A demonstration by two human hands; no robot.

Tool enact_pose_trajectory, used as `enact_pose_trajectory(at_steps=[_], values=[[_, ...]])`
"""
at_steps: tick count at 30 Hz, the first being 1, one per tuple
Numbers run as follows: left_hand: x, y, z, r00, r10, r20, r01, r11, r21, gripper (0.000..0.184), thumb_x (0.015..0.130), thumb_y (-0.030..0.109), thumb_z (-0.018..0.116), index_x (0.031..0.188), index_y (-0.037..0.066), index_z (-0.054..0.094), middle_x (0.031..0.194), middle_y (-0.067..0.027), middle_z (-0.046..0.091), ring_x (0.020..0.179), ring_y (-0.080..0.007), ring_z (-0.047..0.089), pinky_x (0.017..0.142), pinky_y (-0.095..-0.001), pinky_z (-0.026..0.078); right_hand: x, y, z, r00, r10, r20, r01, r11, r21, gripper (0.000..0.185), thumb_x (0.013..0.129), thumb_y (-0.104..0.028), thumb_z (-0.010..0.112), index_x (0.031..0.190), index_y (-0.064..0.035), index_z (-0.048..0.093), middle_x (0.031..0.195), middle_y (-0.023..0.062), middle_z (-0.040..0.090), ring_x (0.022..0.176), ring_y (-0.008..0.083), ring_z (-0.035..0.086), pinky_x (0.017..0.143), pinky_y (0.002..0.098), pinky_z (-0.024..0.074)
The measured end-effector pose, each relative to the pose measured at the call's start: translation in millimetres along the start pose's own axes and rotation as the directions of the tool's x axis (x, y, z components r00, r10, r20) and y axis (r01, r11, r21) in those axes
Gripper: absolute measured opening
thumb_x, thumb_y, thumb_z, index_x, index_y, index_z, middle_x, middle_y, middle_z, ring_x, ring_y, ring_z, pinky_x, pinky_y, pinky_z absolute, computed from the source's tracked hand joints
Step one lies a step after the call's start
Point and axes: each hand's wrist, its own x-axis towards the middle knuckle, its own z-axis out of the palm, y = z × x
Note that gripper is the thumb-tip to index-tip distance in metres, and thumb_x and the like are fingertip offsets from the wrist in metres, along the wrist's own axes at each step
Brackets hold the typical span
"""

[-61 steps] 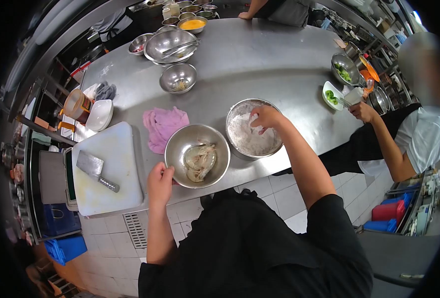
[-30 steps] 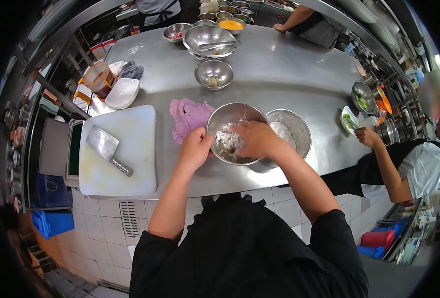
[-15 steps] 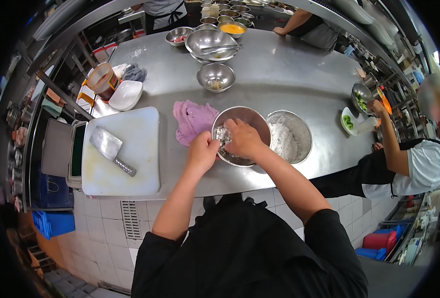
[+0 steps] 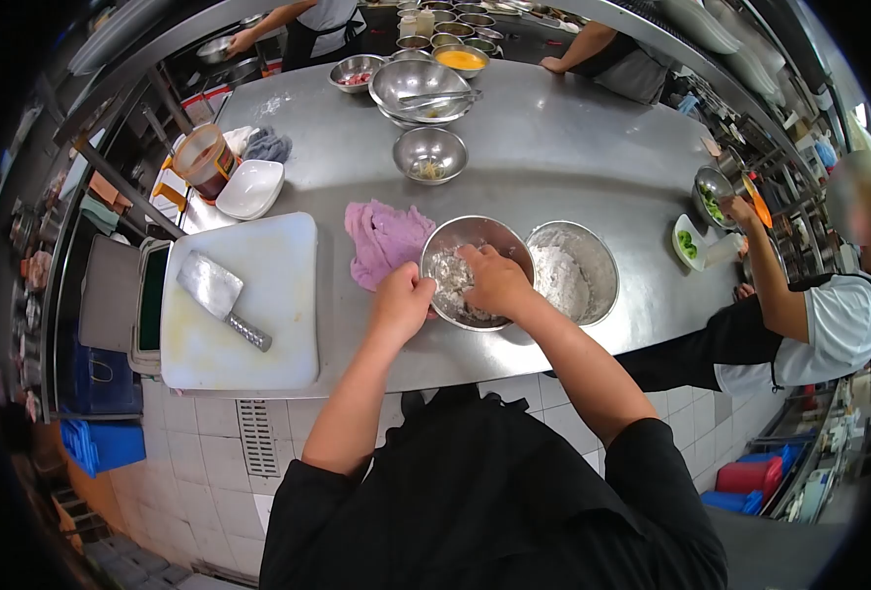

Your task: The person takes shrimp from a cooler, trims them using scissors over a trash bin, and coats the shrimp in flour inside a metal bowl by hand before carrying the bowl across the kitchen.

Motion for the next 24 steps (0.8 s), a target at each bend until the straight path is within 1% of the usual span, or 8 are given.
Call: enact_pose_trajectory(at_steps=[5, 7, 11, 15, 18, 20, 23, 24], values=[[1.5, -0.7, 0.1, 0.998, 0.001, 0.064, 0.004, 0.996, -0.084, 0.019, 0.086, 0.011, 0.057, 0.072, 0.000, 0.049, 0.066, -0.0080, 0.058, 0.054, -0.0145, 0.060, 0.048, -0.0320, 0.051, -12.1, 5.6, -20.2, 0.998, 0.012, -0.058, -0.004, 0.992, 0.129, 0.067, 0.073, -0.018, 0.072, 0.134, -0.0137, 0.047, 0.129, 0.0179, 0.051, 0.118, 0.0310, 0.055, 0.098, 0.0399, 0.0463], [-7.0, 24.3, 3.0, 0.994, 0.071, 0.087, -0.068, 0.997, -0.044, 0.020, 0.085, 0.012, 0.058, 0.071, 0.001, 0.049, 0.066, -0.0078, 0.058, 0.054, -0.0143, 0.060, 0.048, -0.0316, 0.051, -28.8, 4.2, -18.0, 0.932, -0.246, -0.265, 0.247, 0.969, -0.031, 0.063, 0.071, -0.019, 0.074, 0.129, -0.0132, 0.050, 0.125, 0.0162, 0.052, 0.122, 0.0319, 0.051, 0.098, 0.0426, 0.0453], [-15.4, 45.3, 17.7, 0.970, 0.158, 0.183, -0.185, 0.973, 0.140, 0.022, 0.084, 0.012, 0.058, 0.069, 0.000, 0.047, 0.064, -0.0077, 0.056, 0.056, -0.0135, 0.055, 0.049, -0.0315, 0.046, -69.1, -13.5, -34.6, 0.962, -0.032, -0.270, 0.031, 0.999, -0.009, 0.058, 0.070, -0.019, 0.075, 0.123, -0.0126, 0.053, 0.116, 0.0148, 0.053, 0.112, 0.0340, 0.054, 0.089, 0.0474, 0.0455], [-31.2, 66.2, 53.7, 0.899, 0.287, 0.330, -0.339, 0.935, 0.109, 0.021, 0.083, 0.011, 0.058, 0.069, 0.000, 0.047, 0.062, -0.0073, 0.054, 0.057, -0.0128, 0.052, 0.050, -0.0315, 0.044, -124.1, 15.5, -40.7, 0.938, 0.087, -0.335, -0.045, 0.990, 0.132, 0.059, 0.071, -0.019, 0.074, 0.125, -0.0137, 0.054, 0.109, 0.0154, 0.056, 0.106, 0.0337, 0.055, 0.088, 0.0466, 0.0457], [-50.9, 85.2, 96.6, 0.863, 0.208, 0.460, -0.266, 0.962, 0.063, 0.021, 0.083, 0.010, 0.059, 0.069, 0.000, 0.047, 0.061, -0.0066, 0.054, 0.057, -0.0122, 0.052, 0.050, -0.0314, 0.045, -184.6, 40.5, -49.4, 0.901, 0.162, -0.402, -0.152, 0.987, 0.056, 0.060, 0.071, -0.020, 0.074, 0.127, -0.0138, 0.053, 0.107, 0.0144, 0.057, 0.107, 0.0334, 0.055, 0.086, 0.0460, 0.0460], [-66.9, 89.2, 137.0, 0.824, 0.094, 0.559, -0.082, 0.996, -0.047, 0.021, 0.083, 0.010, 0.059, 0.069, 0.000, 0.048, 0.063, -0.0065, 0.054, 0.058, -0.0111, 0.052, 0.050, -0.0313, 0.045, -235.0, 58.6, -56.2, 0.880, 0.291, -0.375, -0.322, 0.947, -0.021, 0.064, 0.070, -0.021, 0.076, 0.129, -0.0133, 0.051, 0.109, 0.0144, 0.058, 0.106, 0.0328, 0.057, 0.087, 0.0448, 0.0466], [-97.7, 77.4, 204.7, 0.783, 0.088, 0.616, -0.074, 0.996, -0.049, 0.021, 0.083, 0.011, 0.060, 0.069, 0.001, 0.048, 0.064, -0.0067, 0.055, 0.060, -0.0106, 0.053, 0.052, -0.0323, 0.046, -313.6, 91.3, -30.1, 0.848, 0.427, -0.313, -0.435, 0.899, 0.048, 0.063, 0.071, -0.021, 0.075, 0.128, -0.0122, 0.052, 0.113, 0.0156, 0.058, 0.105, 0.0346, 0.058, 0.089, 0.0451, 0.0479], [-110.9, 78.8, 232.3, 0.746, 0.225, 0.627, -0.322, 0.946, 0.044, 0.022, 0.087, 0.009, 0.060, 0.070, 0.006, 0.047, 0.065, 0.0000, 0.053, 0.060, -0.0089, 0.057, 0.053, -0.0281, 0.052, -337.1, 103.4, -15.2, 0.840, 0.440, -0.319, -0.447, 0.893, 0.056, 0.063, 0.071, -0.021, 0.075, 0.128, -0.0122, 0.052, 0.113, 0.0156, 0.058, 0.105, 0.0346, 0.058, 0.089, 0.0451, 0.0479]])
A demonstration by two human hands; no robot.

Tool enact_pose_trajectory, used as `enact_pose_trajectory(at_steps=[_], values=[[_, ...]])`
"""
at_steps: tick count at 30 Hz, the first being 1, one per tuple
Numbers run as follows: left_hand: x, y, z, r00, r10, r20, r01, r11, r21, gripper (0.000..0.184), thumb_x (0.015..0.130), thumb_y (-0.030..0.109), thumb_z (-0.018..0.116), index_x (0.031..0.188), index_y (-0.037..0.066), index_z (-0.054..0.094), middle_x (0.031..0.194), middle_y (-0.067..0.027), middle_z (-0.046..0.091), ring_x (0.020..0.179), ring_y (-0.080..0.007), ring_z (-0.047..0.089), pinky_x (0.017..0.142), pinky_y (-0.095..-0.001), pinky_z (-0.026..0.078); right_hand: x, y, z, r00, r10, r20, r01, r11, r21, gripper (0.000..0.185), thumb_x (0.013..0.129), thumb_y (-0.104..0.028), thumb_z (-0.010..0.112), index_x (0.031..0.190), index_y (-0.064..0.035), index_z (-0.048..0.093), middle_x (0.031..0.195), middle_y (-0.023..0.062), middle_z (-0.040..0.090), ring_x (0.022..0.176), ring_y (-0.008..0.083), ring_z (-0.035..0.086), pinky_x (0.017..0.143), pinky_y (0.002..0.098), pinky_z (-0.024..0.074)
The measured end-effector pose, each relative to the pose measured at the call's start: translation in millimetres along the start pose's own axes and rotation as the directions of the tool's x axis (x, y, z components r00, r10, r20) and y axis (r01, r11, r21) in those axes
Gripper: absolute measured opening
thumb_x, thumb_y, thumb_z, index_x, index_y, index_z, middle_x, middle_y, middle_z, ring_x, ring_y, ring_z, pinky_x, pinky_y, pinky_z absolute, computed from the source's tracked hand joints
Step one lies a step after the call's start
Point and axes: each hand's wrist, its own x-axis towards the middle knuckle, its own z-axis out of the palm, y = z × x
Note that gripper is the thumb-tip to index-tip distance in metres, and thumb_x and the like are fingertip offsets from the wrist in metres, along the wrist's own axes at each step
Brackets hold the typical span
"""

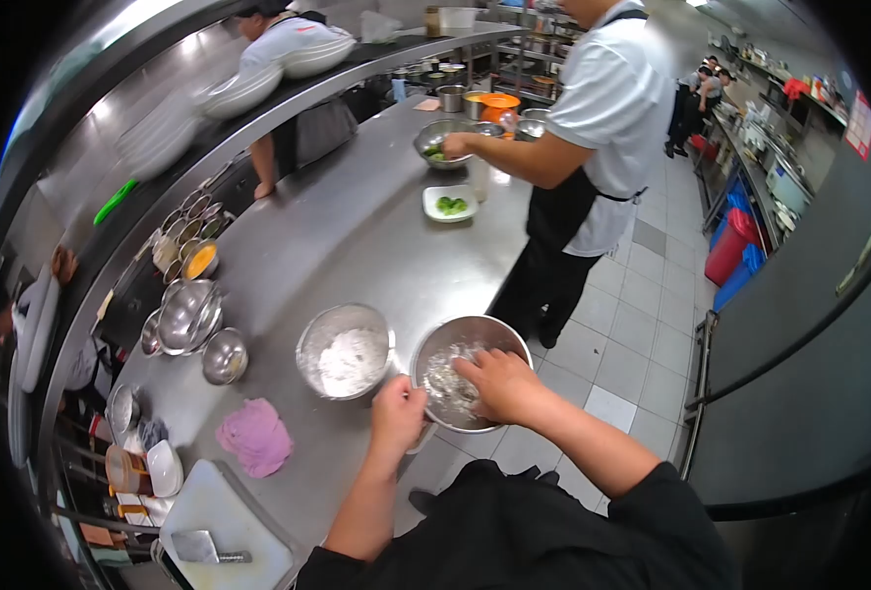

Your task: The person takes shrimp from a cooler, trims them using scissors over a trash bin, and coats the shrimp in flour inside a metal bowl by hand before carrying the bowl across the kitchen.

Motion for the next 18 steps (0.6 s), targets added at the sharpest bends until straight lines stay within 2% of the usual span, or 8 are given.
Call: enact_pose_trajectory(at_steps=[4, 6, 9, 11, 13, 15, 17, 18], values=[[9.0, -19.6, 148.6, 0.979, 0.140, 0.151, -0.149, 0.987, 0.052, 0.021, 0.082, 0.014, 0.060, 0.068, 0.003, 0.048, 0.060, -0.0035, 0.053, 0.058, -0.0108, 0.054, 0.052, -0.0329, 0.044, -78.6, 108.5, 46.9, 0.937, 0.348, 0.039, -0.349, 0.921, 0.173, 0.061, 0.071, -0.018, 0.073, 0.128, -0.0107, 0.051, 0.112, 0.0176, 0.059, 0.104, 0.0363, 0.060, 0.089, 0.0452, 0.0493], [7.9, -18.4, 220.9, 0.960, 0.109, 0.258, -0.124, 0.991, 0.044, 0.025, 0.080, 0.018, 0.060, 0.069, -0.001, 0.049, 0.063, -0.0150, 0.055, 0.056, -0.0273, 0.055, 0.055, -0.0394, 0.045, -119.7, 169.0, 69.7, 0.877, 0.471, 0.088, -0.478, 0.842, 0.251, 0.059, 0.070, -0.016, 0.072, 0.125, -0.0091, 0.053, 0.110, 0.0184, 0.060, 0.103, 0.0357, 0.061, 0.089, 0.0443, 0.0495], [9.0, 28.2, 300.0, 0.924, 0.003, 0.383, -0.084, 0.977, 0.195, 0.025, 0.080, 0.020, 0.059, 0.070, -0.001, 0.050, 0.064, -0.0161, 0.058, 0.059, -0.0264, 0.059, 0.058, -0.0397, 0.047, -171.4, 244.0, 78.0, 0.806, 0.592, -0.010, -0.574, 0.786, 0.232, 0.056, 0.071, -0.017, 0.071, 0.124, -0.0084, 0.053, 0.114, 0.0176, 0.060, 0.106, 0.0354, 0.061, 0.091, 0.0429, 0.0490], [14.8, 44.2, 348.4, 0.901, 0.001, 0.434, -0.087, 0.980, 0.180, 0.025, 0.081, 0.019, 0.059, 0.070, -0.002, 0.050, 0.064, -0.0164, 0.060, 0.060, -0.0253, 0.062, 0.057, -0.0400, 0.049, -197.6, 271.4, 44.5, 0.774, 0.631, 0.061, -0.632, 0.763, 0.133, 0.054, 0.074, -0.019, 0.070, 0.126, -0.0107, 0.054, 0.116, 0.0164, 0.060, 0.111, 0.0337, 0.059, 0.093, 0.0436, 0.0468], [22.4, 65.1, 388.5, 0.867, -0.089, 0.490, 0.093, 0.996, 0.016, 0.025, 0.081, 0.018, 0.059, 0.070, -0.002, 0.049, 0.064, -0.0163, 0.060, 0.057, -0.0250, 0.063, 0.054, -0.0401, 0.051, -220.8, 296.5, 24.1, 0.889, 0.458, 0.009, -0.454, 0.877, 0.158, 0.049, 0.077, -0.024, 0.070, 0.123, -0.0147, 0.056, 0.117, 0.0157, 0.059, 0.110, 0.0338, 0.059, 0.091, 0.0466, 0.0471], [39.1, 72.6, 430.2, 0.852, -0.037, 0.522, 0.057, 0.998, -0.024, 0.024, 0.081, 0.016, 0.058, 0.069, -0.003, 0.049, 0.063, -0.0158, 0.059, 0.056, -0.0245, 0.064, 0.052, -0.0401, 0.052, -229.0, 322.5, 8.0, 0.858, 0.504, -0.097, -0.495, 0.862, 0.106, 0.051, 0.078, -0.026, 0.070, 0.126, -0.0177, 0.056, 0.122, 0.0152, 0.057, 0.115, 0.0328, 0.056, 0.094, 0.0470, 0.0451], [60.4, 77.9, 472.0, 0.843, 0.052, 0.535, -0.055, 0.998, -0.010, 0.023, 0.082, 0.015, 0.057, 0.070, -0.003, 0.049, 0.064, -0.0149, 0.058, 0.056, -0.0236, 0.064, 0.052, -0.0400, 0.052, -227.0, 364.5, -10.1, 0.790, 0.598, 0.136, -0.613, 0.766, 0.192, 0.053, 0.081, -0.025, 0.068, 0.131, -0.0147, 0.054, 0.138, 0.0200, 0.049, 0.126, 0.0390, 0.048, 0.101, 0.0449, 0.0423], [71.8, 77.6, 492.0, 0.836, 0.069, 0.545, -0.075, 0.997, -0.012, 0.023, 0.081, 0.015, 0.057, 0.070, -0.003, 0.049, 0.064, -0.0147, 0.058, 0.055, -0.0231, 0.063, 0.052, -0.0394, 0.051, -226.5, 395.4, 10.3, 0.804, 0.589, 0.081, -0.591, 0.779, 0.210, 0.050, 0.081, -0.025, 0.068, 0.128, -0.0129, 0.055, 0.135, 0.0195, 0.051, 0.126, 0.0386, 0.049, 0.101, 0.0451, 0.0425]])
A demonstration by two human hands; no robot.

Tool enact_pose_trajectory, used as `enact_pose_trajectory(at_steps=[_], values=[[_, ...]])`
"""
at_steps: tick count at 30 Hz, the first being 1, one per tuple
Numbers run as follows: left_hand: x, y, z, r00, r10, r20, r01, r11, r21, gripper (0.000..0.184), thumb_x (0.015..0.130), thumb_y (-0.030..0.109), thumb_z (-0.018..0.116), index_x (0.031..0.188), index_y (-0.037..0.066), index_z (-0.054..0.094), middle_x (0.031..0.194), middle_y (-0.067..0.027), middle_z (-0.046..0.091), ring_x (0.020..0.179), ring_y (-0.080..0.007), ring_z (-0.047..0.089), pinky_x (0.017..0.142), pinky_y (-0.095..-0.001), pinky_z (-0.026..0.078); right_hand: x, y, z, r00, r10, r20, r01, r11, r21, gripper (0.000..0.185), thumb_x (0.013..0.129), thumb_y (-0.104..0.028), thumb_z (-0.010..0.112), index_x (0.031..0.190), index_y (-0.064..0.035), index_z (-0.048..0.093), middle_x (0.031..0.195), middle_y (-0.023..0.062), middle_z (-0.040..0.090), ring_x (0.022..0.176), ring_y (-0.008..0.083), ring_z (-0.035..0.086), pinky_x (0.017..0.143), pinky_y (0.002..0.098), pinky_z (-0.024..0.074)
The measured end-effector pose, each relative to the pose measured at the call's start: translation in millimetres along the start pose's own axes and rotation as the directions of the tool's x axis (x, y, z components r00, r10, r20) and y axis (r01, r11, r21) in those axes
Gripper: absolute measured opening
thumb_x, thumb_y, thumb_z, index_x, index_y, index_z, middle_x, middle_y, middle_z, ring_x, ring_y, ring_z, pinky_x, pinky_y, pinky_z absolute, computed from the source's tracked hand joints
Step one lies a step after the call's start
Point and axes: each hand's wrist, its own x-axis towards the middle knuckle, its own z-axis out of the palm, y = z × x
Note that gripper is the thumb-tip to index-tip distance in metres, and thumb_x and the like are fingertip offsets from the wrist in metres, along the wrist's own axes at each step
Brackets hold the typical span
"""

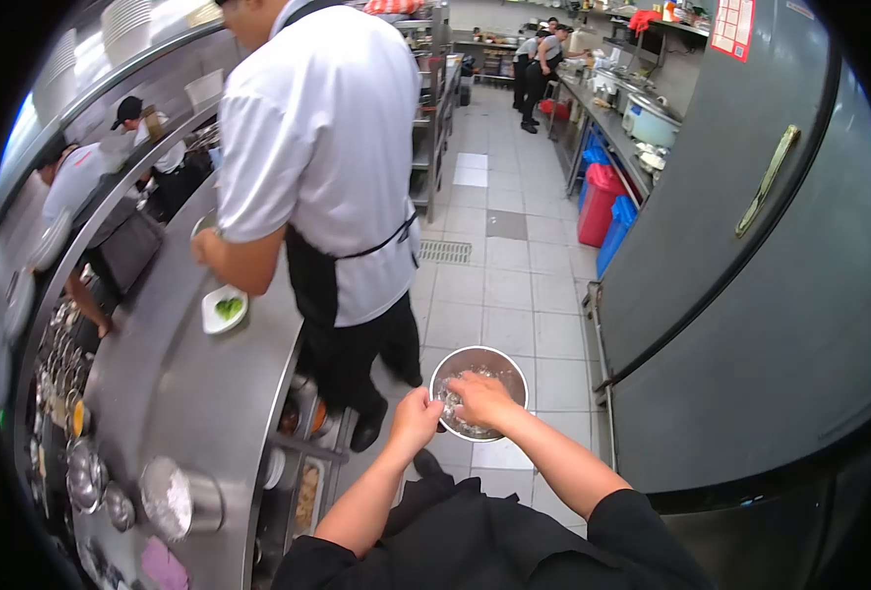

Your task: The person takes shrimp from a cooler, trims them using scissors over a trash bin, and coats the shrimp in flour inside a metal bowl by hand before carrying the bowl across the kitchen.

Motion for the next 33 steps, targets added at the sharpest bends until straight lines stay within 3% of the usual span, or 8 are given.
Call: enact_pose_trajectory(at_steps=[5, 7, 9, 17, 20, 24, 29, 33], values=[[125.5, 4.1, 39.6, 1.000, -0.016, 0.025, 0.017, 0.999, -0.029, 0.020, 0.082, 0.014, 0.057, 0.070, -0.002, 0.050, 0.061, -0.0132, 0.058, 0.054, -0.0231, 0.064, 0.050, -0.0385, 0.052, 87.5, 94.1, -48.0, 0.999, 0.013, 0.048, -0.009, 0.996, -0.084, 0.053, 0.081, -0.026, 0.068, 0.130, -0.0126, 0.054, 0.129, 0.0160, 0.057, 0.121, 0.0356, 0.053, 0.100, 0.0445, 0.0435], [180.4, 18.6, 45.6, 0.996, -0.091, 0.007, 0.091, 0.971, -0.222, 0.018, 0.083, 0.012, 0.056, 0.072, -0.001, 0.051, 0.061, -0.0120, 0.059, 0.053, -0.0224, 0.065, 0.048, -0.0361, 0.053, 112.9, 120.2, -81.1, 0.998, 0.035, 0.050, -0.024, 0.977, -0.212, 0.053, 0.080, -0.028, 0.070, 0.129, -0.0143, 0.055, 0.129, 0.0157, 0.057, 0.117, 0.0357, 0.055, 0.097, 0.0432, 0.0453], [241.6, 22.6, 58.9, 0.996, -0.092, 0.014, 0.093, 0.969, -0.230, 0.016, 0.084, 0.011, 0.056, 0.074, -0.001, 0.052, 0.063, -0.0123, 0.062, 0.053, -0.0220, 0.066, 0.048, -0.0341, 0.054, 150.1, 161.0, -90.5, 0.999, 0.036, 0.031, -0.027, 0.968, -0.251, 0.052, 0.078, -0.029, 0.072, 0.126, -0.0164, 0.056, 0.124, 0.0160, 0.058, 0.113, 0.0350, 0.058, 0.094, 0.0423, 0.0472], [406.9, 50.4, 127.1, 0.978, -0.133, 0.162, 0.163, 0.967, -0.194, 0.017, 0.085, 0.009, 0.053, 0.087, -0.007, 0.058, 0.073, -0.0154, 0.065, 0.059, -0.0241, 0.068, 0.052, -0.0344, 0.058, 278.5, 292.1, -145.4, 0.936, 0.310, -0.164, -0.315, 0.949, -0.006, 0.047, 0.076, -0.016, 0.067, 0.122, -0.0140, 0.058, 0.114, 0.0178, 0.060, 0.108, 0.0356, 0.060, 0.091, 0.0442, 0.0488], [467.1, 42.7, 142.4, 0.986, -0.134, 0.099, 0.154, 0.961, -0.230, 0.018, 0.085, 0.009, 0.053, 0.089, -0.008, 0.058, 0.073, -0.0149, 0.065, 0.059, -0.0241, 0.068, 0.051, -0.0344, 0.058, 314.5, 305.1, -198.5, 0.972, 0.072, 0.222, -0.059, 0.996, -0.065, 0.063, 0.077, -0.034, 0.069, 0.135, -0.0161, 0.051, 0.132, 0.0188, 0.053, 0.118, 0.0367, 0.055, 0.098, 0.0445, 0.0455], [545.5, 30.0, 166.5, 0.999, -0.023, -0.044, 0.012, 0.974, -0.226, 0.015, 0.086, 0.008, 0.052, 0.087, -0.007, 0.056, 0.072, -0.0128, 0.063, 0.057, -0.0210, 0.067, 0.051, -0.0344, 0.058, 387.8, 356.7, -211.6, 0.995, 0.096, 0.037, -0.090, 0.986, -0.139, 0.071, 0.078, -0.044, 0.071, 0.138, -0.0160, 0.046, 0.140, 0.0216, 0.045, 0.118, 0.0399, 0.055, 0.097, 0.0449, 0.0461], [633.1, 69.4, 205.0, 0.987, -0.115, -0.116, 0.074, 0.948, -0.308, 0.011, 0.087, 0.005, 0.049, 0.085, -0.005, 0.053, 0.076, -0.0121, 0.061, 0.062, -0.0210, 0.066, 0.053, -0.0347, 0.060, 487.9, 447.1, -217.6, 1.000, -0.016, 0.009, 0.015, 0.995, 0.103, 0.055, 0.074, -0.021, 0.073, 0.125, -0.0114, 0.055, 0.132, 0.0254, 0.050, 0.109, 0.0395, 0.060, 0.090, 0.0431, 0.0505], [703.7, 68.8, 212.5, 0.946, -0.211, -0.247, 0.133, 0.945, -0.297, 0.012, 0.087, 0.004, 0.047, 0.087, -0.006, 0.054, 0.081, -0.0138, 0.062, 0.064, -0.0216, 0.066, 0.053, -0.0345, 0.061, 577.5, 501.9, -219.9, 0.948, -0.294, -0.122, 0.293, 0.956, -0.029, 0.041, 0.079, -0.016, 0.063, 0.120, -0.0106, 0.058, 0.126, 0.0206, 0.055, 0.106, 0.0375, 0.062, 0.088, 0.0428, 0.0510]])
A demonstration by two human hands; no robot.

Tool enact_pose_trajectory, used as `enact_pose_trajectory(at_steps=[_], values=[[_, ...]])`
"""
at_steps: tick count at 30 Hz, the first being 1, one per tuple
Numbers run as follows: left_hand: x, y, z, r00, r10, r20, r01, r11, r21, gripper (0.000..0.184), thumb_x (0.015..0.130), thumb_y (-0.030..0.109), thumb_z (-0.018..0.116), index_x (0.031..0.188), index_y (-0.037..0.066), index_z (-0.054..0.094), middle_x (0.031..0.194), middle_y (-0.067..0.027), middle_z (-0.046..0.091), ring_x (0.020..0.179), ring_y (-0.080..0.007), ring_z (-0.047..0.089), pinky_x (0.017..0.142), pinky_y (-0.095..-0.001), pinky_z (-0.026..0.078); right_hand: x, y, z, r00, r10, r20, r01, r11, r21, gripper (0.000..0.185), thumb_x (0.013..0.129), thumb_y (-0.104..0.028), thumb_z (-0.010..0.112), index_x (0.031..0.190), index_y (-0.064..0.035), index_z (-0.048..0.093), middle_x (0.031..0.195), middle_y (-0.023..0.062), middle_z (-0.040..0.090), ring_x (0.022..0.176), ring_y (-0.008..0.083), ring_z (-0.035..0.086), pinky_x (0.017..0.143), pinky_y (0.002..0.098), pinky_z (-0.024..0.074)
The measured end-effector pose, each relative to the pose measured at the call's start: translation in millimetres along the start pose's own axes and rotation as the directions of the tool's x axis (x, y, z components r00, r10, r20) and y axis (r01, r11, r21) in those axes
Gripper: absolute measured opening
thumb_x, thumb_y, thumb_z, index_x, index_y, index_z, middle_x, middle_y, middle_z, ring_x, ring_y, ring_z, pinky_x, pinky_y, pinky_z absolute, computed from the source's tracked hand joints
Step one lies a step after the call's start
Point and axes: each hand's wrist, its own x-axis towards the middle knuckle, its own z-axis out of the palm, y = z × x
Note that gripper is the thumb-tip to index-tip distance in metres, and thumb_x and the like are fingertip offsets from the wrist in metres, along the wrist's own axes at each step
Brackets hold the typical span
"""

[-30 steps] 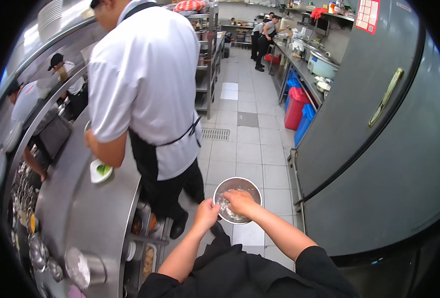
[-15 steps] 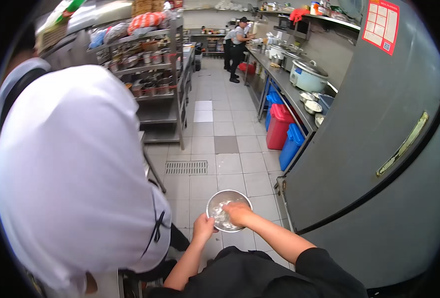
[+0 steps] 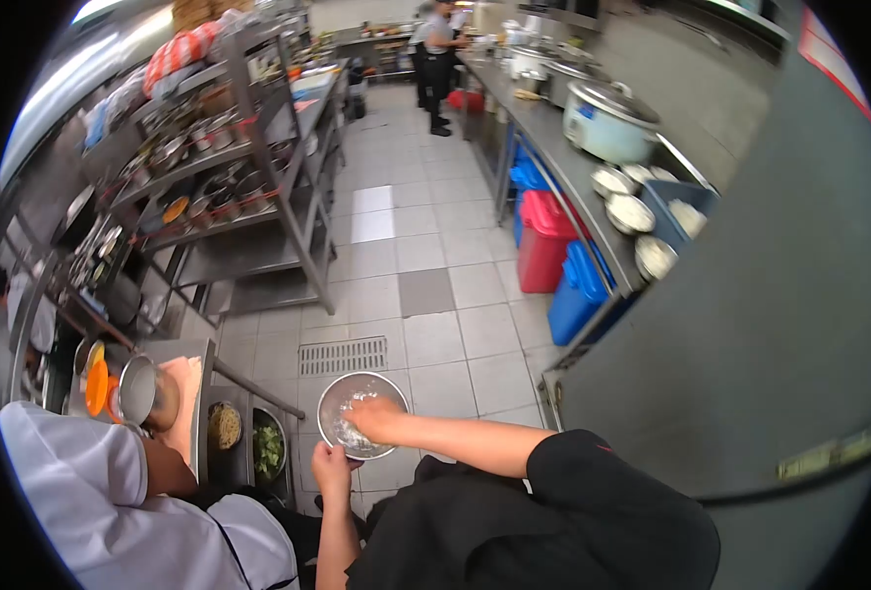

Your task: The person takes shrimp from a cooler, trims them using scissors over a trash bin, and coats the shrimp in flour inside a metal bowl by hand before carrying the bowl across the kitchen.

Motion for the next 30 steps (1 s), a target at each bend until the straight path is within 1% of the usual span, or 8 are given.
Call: enact_pose_trajectory(at_steps=[1, 2, 6, 12, 17, 21, 24, 30], values=[[6.2, 23.7, 4.5, 1.000, -0.025, -0.009, 0.024, 0.999, -0.038, 0.015, 0.088, 0.005, 0.047, 0.092, -0.006, 0.056, 0.086, -0.0146, 0.064, 0.065, -0.0216, 0.066, 0.056, -0.0348, 0.061, 12.4, -3.2, -45.0, 0.971, 0.001, 0.240, 0.021, 0.996, -0.088, 0.047, 0.082, -0.019, 0.061, 0.128, -0.0132, 0.055, 0.135, 0.0202, 0.051, 0.114, 0.0365, 0.059, 0.093, 0.0411, 0.0492], [18.5, 38.5, 10.3, 0.997, -0.040, -0.065, 0.037, 0.998, -0.057, 0.015, 0.088, 0.005, 0.047, 0.092, -0.006, 0.056, 0.086, -0.0146, 0.064, 0.065, -0.0216, 0.066, 0.056, -0.0348, 0.061, 24.3, 11.1, -52.7, 0.961, -0.049, 0.273, 0.075, 0.994, -0.084, 0.047, 0.082, -0.019, 0.061, 0.128, -0.0132, 0.055, 0.135, 0.0202, 0.051, 0.114, 0.0365, 0.059, 0.093, 0.0411, 0.0492], [66.7, 62.6, 9.0, 0.984, 0.002, -0.178, -0.027, 0.990, -0.139, 0.019, 0.089, 0.008, 0.052, 0.101, -0.003, 0.061, 0.085, -0.0105, 0.067, 0.066, -0.0178, 0.066, 0.057, -0.0322, 0.057, 88.7, 40.2, -51.1, 0.957, -0.141, 0.254, 0.203, 0.950, -0.237, 0.068, 0.082, -0.023, 0.063, 0.145, -0.0171, 0.040, 0.142, 0.0256, 0.044, 0.123, 0.0368, 0.053, 0.104, 0.0402, 0.0421], [180.9, 43.0, 3.4, 0.967, -0.025, -0.255, 0.023, 1.000, -0.013, 0.016, 0.087, 0.010, 0.056, 0.093, -0.003, 0.061, 0.072, -0.0085, 0.065, 0.058, -0.0163, 0.063, 0.055, -0.0313, 0.053, 218.5, 88.8, -39.9, 0.967, -0.016, 0.254, 0.005, 0.999, 0.042, 0.061, 0.075, -0.011, 0.063, 0.135, -0.0115, 0.050, 0.125, 0.0242, 0.055, 0.114, 0.0391, 0.056, 0.096, 0.0437, 0.0461], [289.1, 47.7, -20.6, 0.958, -0.089, -0.274, 0.078, 0.996, -0.053, 0.017, 0.087, 0.012, 0.055, 0.092, -0.003, 0.060, 0.071, -0.0091, 0.064, 0.058, -0.0174, 0.065, 0.055, -0.0324, 0.053, 331.2, 113.1, -44.5, 0.978, -0.204, 0.042, 0.196, 0.969, 0.152, 0.058, 0.074, -0.011, 0.068, 0.131, -0.0108, 0.053, 0.123, 0.0222, 0.054, 0.113, 0.0390, 0.055, 0.094, 0.0449, 0.0464], [358.9, 112.0, -55.3, 0.937, -0.056, -0.344, 0.010, 0.991, -0.134, 0.017, 0.088, 0.014, 0.054, 0.087, -0.002, 0.059, 0.069, -0.0103, 0.064, 0.058, -0.0187, 0.066, 0.054, -0.0331, 0.053, 425.5, 70.2, -80.3, 0.957, -0.261, 0.128, 0.266, 0.964, -0.019, 0.060, 0.072, -0.016, 0.073, 0.129, -0.0161, 0.054, 0.125, 0.0211, 0.050, 0.110, 0.0426, 0.055, 0.093, 0.0473, 0.0471], [389.8, 135.5, -79.0, 0.924, -0.030, -0.382, 0.040, 0.999, 0.019, 0.017, 0.088, 0.013, 0.054, 0.085, -0.003, 0.058, 0.067, -0.0105, 0.063, 0.057, -0.0193, 0.067, 0.054, -0.0333, 0.052, 485.5, 68.6, -73.6, 0.950, -0.241, 0.201, 0.236, 0.971, 0.050, 0.057, 0.072, -0.017, 0.075, 0.126, -0.0135, 0.055, 0.118, 0.0211, 0.052, 0.106, 0.0426, 0.057, 0.090, 0.0482, 0.0479], [453.2, 150.7, -120.9, 0.816, -0.140, -0.560, 0.130, 0.990, -0.059, 0.019, 0.089, 0.013, 0.054, 0.091, -0.006, 0.058, 0.072, -0.0123, 0.065, 0.064, -0.0206, 0.070, 0.057, -0.0324, 0.056, 606.0, 73.0, -42.0, 0.877, -0.452, 0.163, 0.417, 0.884, 0.209, 0.045, 0.075, -0.006, 0.062, 0.120, -0.0116, 0.059, 0.117, 0.0184, 0.057, 0.110, 0.0385, 0.056, 0.093, 0.0441, 0.0468]])
